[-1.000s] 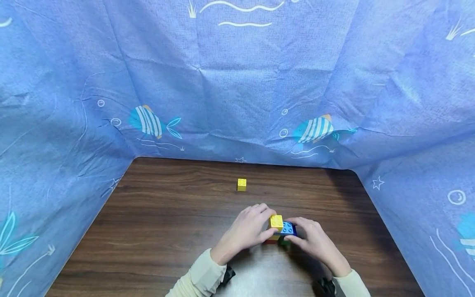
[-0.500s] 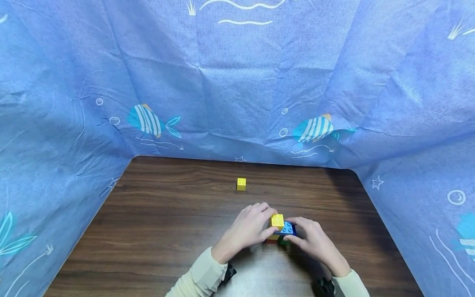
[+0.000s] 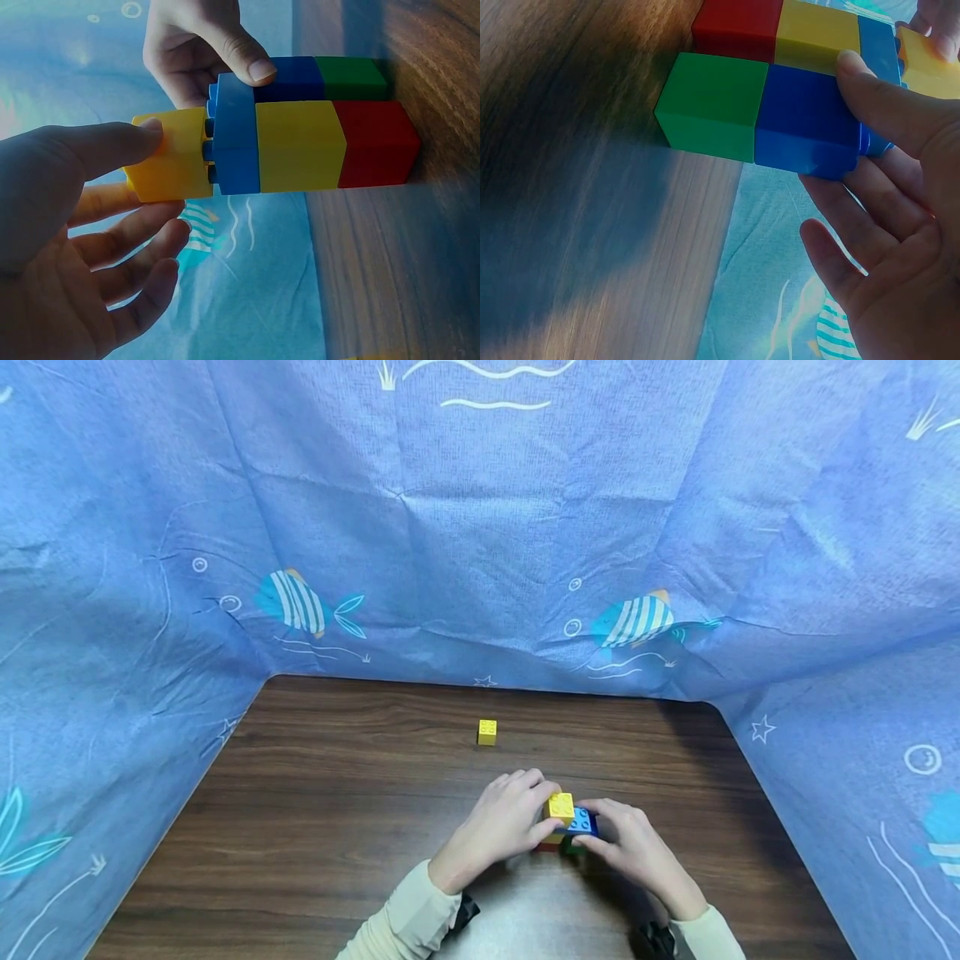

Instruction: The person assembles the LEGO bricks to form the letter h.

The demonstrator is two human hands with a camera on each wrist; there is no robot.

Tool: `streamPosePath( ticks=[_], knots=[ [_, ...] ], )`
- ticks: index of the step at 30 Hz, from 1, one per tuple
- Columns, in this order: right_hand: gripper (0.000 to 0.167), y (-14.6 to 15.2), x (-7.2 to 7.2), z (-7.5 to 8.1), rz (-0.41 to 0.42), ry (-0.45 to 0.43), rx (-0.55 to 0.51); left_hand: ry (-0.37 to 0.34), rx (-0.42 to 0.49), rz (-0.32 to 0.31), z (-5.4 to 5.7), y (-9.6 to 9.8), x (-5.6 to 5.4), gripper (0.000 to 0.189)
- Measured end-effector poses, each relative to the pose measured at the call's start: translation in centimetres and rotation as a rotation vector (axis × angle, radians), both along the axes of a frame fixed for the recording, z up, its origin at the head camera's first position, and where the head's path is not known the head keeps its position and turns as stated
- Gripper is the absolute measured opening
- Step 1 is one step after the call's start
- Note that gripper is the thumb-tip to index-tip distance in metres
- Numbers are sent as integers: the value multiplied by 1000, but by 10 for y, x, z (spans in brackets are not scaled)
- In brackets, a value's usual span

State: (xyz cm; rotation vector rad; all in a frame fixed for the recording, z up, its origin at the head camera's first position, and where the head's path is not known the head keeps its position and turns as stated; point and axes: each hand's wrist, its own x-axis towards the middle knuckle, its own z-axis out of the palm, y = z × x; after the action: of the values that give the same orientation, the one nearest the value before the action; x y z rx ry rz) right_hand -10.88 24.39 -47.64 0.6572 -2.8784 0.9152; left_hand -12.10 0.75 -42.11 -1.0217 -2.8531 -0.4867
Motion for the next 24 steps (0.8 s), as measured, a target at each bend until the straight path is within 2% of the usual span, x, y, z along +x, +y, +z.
streamPosePath(
  ticks=[12,20,24],
  knots=[
    [41,0,-2,2,9,-9,-15,-16,-31,0,1,4,-3,43],
    [42,0,-1,2,2,-13,-13,27,-171,2,14,14,-2,41],
    [42,-1,-1,2,2,-10,-13,17,-221,-1,18,17,-6,40]
  ],
)
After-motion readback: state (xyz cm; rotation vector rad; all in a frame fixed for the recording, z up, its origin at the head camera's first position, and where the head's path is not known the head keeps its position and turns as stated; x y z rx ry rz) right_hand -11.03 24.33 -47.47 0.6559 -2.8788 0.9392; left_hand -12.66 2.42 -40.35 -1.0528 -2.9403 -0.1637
